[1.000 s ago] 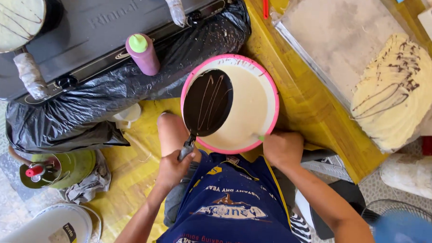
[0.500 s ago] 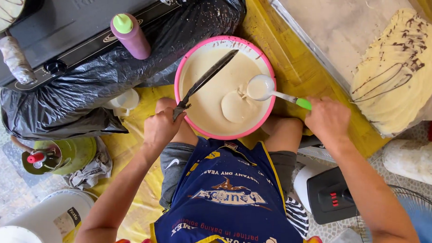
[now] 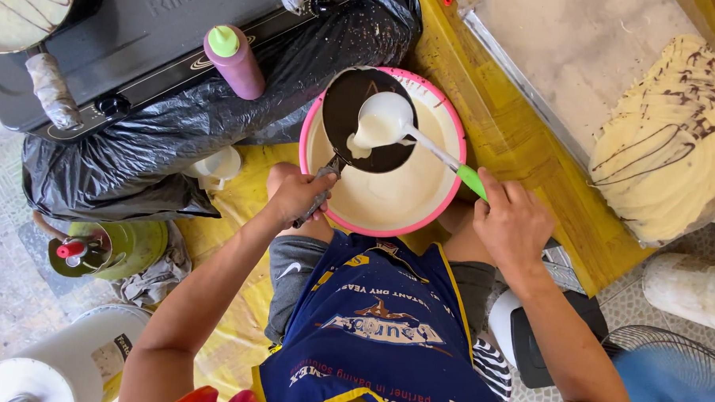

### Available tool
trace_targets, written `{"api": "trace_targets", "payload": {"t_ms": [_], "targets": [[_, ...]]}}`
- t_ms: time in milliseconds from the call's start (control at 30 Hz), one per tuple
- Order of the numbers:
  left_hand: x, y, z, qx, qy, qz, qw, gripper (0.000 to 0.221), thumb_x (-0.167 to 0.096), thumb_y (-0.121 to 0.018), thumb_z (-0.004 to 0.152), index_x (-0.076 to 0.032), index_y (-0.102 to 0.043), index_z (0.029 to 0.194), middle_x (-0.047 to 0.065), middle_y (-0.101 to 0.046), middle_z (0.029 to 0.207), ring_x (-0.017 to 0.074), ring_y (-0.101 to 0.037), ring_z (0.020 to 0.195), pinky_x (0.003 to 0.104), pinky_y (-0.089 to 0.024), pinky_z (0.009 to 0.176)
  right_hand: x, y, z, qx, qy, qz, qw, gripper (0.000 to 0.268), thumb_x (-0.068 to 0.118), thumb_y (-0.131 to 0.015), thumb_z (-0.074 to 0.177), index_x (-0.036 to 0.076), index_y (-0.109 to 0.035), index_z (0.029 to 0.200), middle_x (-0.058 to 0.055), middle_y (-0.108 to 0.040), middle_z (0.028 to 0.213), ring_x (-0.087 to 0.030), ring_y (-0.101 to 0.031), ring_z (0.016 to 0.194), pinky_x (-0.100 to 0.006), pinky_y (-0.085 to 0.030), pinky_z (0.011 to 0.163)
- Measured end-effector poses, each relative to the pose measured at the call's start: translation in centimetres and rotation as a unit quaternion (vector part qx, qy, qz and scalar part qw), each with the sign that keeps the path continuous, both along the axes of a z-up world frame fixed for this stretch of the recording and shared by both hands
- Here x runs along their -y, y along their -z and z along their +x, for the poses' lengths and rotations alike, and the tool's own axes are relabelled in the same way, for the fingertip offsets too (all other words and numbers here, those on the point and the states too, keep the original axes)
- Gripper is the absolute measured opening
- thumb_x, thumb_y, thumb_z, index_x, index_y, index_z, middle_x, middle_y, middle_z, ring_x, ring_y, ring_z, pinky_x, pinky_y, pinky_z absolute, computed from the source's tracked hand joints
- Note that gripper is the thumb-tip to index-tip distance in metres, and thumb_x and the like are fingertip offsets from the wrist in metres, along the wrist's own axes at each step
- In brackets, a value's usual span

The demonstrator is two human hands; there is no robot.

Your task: Making thin crepes by dipping pans into batter and cooking them on a stove.

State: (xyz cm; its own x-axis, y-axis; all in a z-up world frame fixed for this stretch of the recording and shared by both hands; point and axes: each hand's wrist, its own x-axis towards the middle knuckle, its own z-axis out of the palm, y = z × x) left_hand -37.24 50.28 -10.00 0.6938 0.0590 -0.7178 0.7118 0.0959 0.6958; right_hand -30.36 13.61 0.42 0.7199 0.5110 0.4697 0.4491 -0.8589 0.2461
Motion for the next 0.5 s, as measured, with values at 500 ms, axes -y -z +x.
{"api": "trace_targets", "payload": {"t_ms": [500], "targets": [[6.5, 9.9, -5.5, 0.056, -0.16, -0.369, 0.914, 0.047, -0.048, -0.063, 0.101, -0.001, -0.06, 0.095, 0.005, -0.048, 0.056, 0.0147, -0.051, 0.036, 0.026, -0.046, 0.034, -2.1, -4.3, 0.9, 0.088, -0.015, 0.008, 0.996, 0.05, 0.021, -0.079, 0.071, 0.033, -0.081, 0.12, 0.005, -0.064, 0.085, -0.017, -0.067, 0.072, -0.027, -0.057, 0.069]]}}
